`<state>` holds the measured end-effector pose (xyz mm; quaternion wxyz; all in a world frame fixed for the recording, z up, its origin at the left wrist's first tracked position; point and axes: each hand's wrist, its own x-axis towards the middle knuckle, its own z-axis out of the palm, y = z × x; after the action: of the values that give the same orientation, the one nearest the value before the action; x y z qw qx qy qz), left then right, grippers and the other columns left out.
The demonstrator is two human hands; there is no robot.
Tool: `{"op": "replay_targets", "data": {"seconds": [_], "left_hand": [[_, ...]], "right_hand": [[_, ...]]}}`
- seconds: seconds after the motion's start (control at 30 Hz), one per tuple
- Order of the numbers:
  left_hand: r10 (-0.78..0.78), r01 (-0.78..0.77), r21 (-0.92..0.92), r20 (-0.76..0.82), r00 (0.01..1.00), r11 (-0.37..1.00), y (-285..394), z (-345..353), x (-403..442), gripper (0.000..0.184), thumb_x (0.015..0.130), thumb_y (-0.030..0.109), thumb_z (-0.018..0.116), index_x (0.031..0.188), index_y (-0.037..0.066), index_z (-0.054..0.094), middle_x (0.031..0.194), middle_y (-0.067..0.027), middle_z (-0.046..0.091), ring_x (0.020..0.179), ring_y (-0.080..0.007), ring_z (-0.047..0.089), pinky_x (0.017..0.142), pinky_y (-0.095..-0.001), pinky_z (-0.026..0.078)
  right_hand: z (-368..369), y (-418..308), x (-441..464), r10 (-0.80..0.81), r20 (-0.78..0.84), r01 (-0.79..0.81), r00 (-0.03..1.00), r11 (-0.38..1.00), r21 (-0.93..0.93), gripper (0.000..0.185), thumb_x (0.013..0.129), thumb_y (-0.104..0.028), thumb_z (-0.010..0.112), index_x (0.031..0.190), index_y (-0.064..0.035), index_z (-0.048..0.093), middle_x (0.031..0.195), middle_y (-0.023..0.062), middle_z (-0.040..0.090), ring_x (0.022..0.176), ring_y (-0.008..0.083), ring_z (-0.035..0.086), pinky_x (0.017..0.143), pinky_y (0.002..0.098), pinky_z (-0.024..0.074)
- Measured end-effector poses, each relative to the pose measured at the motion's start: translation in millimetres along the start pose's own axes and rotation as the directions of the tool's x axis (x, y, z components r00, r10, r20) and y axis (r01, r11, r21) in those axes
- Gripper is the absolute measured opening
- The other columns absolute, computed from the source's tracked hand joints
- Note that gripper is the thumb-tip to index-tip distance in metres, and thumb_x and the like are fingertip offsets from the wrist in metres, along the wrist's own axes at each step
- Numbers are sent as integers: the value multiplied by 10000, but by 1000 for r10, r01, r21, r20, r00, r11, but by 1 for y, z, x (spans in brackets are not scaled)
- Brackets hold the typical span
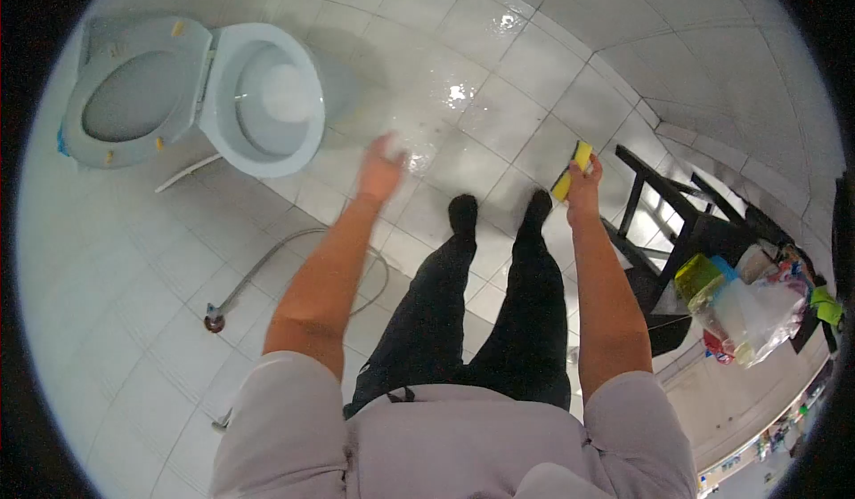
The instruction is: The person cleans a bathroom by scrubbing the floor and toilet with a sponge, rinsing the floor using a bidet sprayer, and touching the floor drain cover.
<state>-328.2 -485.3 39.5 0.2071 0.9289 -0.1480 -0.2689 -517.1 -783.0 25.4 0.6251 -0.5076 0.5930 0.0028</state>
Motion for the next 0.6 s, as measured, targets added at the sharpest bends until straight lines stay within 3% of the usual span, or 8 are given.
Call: {"op": "replay_targets", "data": {"seconds": [0.03,0.07,0.17,0.23,0.37,0.5,0.53,0.6], "left_hand": [[-211,212,6,-79,974,977,-3,-25,5,538,772,275,564,1211,21,385,1227,-232,381,1152,-352,350,983,-385,275],[-167,197,186,-166,972,963,-24,-40,14,619,757,278,584,1240,-15,331,1265,-251,324,1177,-359,319,992,-383,266],[-261,341,296,-280,924,892,-47,-78,28,672,738,305,609,1256,-4,311,1301,-236,278,1195,-347,300,989,-397,271],[-335,383,229,-224,915,895,-77,-84,40,728,724,326,627,1283,29,267,1321,-206,261,1204,-335,296,975,-426,282],[-445,464,154,-145,884,872,-107,-73,56,775,717,353,633,1314,98,210,1299,-180,316,1177,-324,345,955,-479,284],[-579,569,459,-137,804,682,-86,-84,59,761,705,385,630,1309,189,211,1196,-139,454,1090,-292,455,954,-550,224],[-502,511,490,-163,849,706,-87,-85,57,732,705,375,627,1290,166,242,1176,-136,467,1087,-290,455,964,-533,219],[-427,463,517,-194,883,720,-89,-89,56,703,704,365,625,1271,143,273,1155,-134,480,1085,-288,455,974,-517,214]], "right_hand": [[-9,0,15,-1,-4,1,1000,1000,-21,528,825,-187,530,1260,-150,233,991,87,488,822,168,505,652,308,441],[-17,-1,30,13,-104,-21,994,997,-79,515,823,-186,532,1250,-156,246,985,89,489,808,173,505,654,319,441],[-40,8,86,-29,-295,9,955,998,-70,501,800,-167,560,1214,-175,277,986,90,490,779,186,495,635,348,440],[-85,49,165,43,-138,-24,989,991,134,526,765,-137,598,1170,-193,267,1002,87,470,806,198,487,615,356,442],[-62,10,182,-3,-253,-19,968,996,-84,547,750,-122,611,1128,-207,225,999,88,443,845,220,482,604,369,447],[-67,8,238,-80,-254,-19,964,930,-368,622,728,-22,601,1166,-181,189,984,125,441,811,219,482,657,342,454],[-65,2,234,-90,-288,14,953,967,-255,618,696,-28,638,1167,-150,256,947,130,479,809,229,497,657,342,459],[-178,111,370,-282,69,222,957,559,-799,626,733,-85,610,1179,-191,184,1012,155,451,860,248,495,654,369,459]]}}
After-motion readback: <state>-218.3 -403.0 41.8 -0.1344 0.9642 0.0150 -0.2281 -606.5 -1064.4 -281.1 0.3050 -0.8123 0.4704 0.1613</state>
